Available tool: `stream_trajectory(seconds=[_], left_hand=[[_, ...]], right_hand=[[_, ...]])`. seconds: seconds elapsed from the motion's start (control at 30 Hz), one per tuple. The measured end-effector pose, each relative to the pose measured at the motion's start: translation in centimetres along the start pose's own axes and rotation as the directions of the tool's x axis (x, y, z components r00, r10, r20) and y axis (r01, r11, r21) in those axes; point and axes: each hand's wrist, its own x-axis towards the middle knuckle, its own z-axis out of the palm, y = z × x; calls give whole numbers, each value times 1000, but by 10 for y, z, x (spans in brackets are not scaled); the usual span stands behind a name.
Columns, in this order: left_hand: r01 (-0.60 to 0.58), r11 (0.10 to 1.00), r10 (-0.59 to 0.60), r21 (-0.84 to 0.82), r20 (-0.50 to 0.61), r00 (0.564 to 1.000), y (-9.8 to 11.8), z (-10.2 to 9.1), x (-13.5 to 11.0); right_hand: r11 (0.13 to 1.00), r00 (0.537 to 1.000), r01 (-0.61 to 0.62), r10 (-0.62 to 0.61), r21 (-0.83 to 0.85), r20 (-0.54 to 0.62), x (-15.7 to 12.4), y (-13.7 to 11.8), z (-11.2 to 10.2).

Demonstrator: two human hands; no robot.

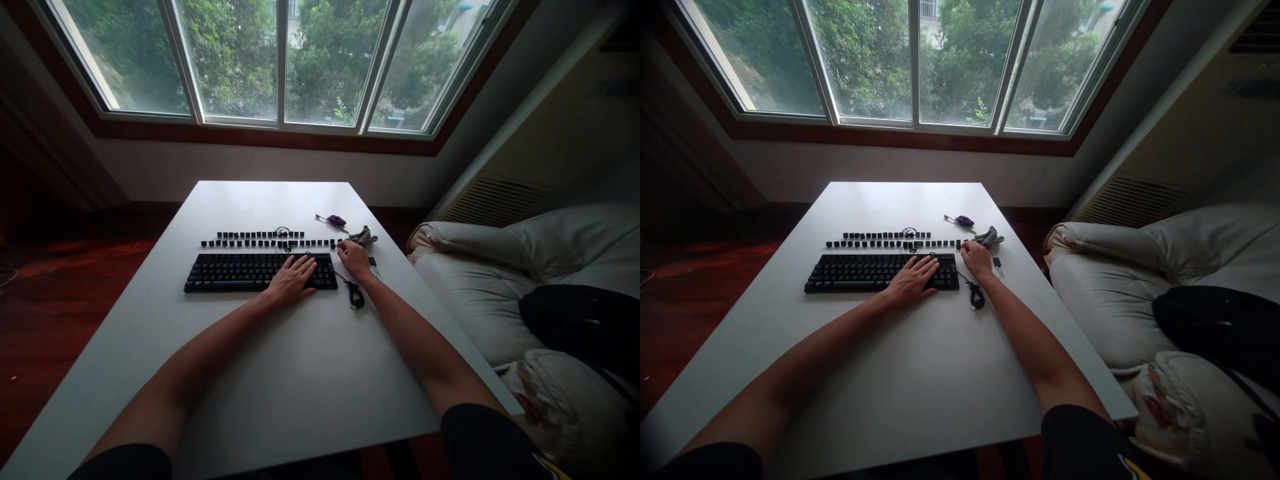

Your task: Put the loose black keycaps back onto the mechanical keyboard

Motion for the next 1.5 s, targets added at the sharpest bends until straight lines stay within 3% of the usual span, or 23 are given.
stream_trajectory(seconds=[0.17, 0.3, 0.47, 0.6, 0.7, 0.8, 0.93, 1.27, 1.5], left_hand=[[31, 999, -31, -22, 1, 1000, 2, 0, -2], [41, 999, -41, -21, -9, 999, 3, -2, -2], [73, 997, -74, -23, -37, 997, 4, -1, -4], [114, 993, -115, -22, -73, 991, 6, 0, -5], [121, 992, -123, -30, -82, 989, 7, 1, -5], [123, 992, -126, -39, -84, 988, 7, 1, -5], [124, 991, -128, -46, -86, 988, 6, 2, -5], [155, 986, -160, -54, -97, 982, 7, 3, -7], [150, 986, -156, -75, -94, 983, 5, 1, -8]], right_hand=[[972, 993, 11, 17, -235, 116, 8, -16, -1], [949, 984, 35, 22, -314, 176, 11, -22, -1], [949, 988, 54, -6, -310, 153, 11, -22, -3], [976, 990, 100, -78, -192, 118, 6, -24, -11], [968, 948, 251, -241, -24, 206, 2, -28, -21], [924, 867, 372, -380, 90, 321, -1, -35, -29], [896, 802, 436, -430, 86, 414, 1, -45, -33], [869, 750, 496, -420, -13, 511, 11, -64, -35], [832, 747, 538, -396, -135, 534, 10, -80, -29]])
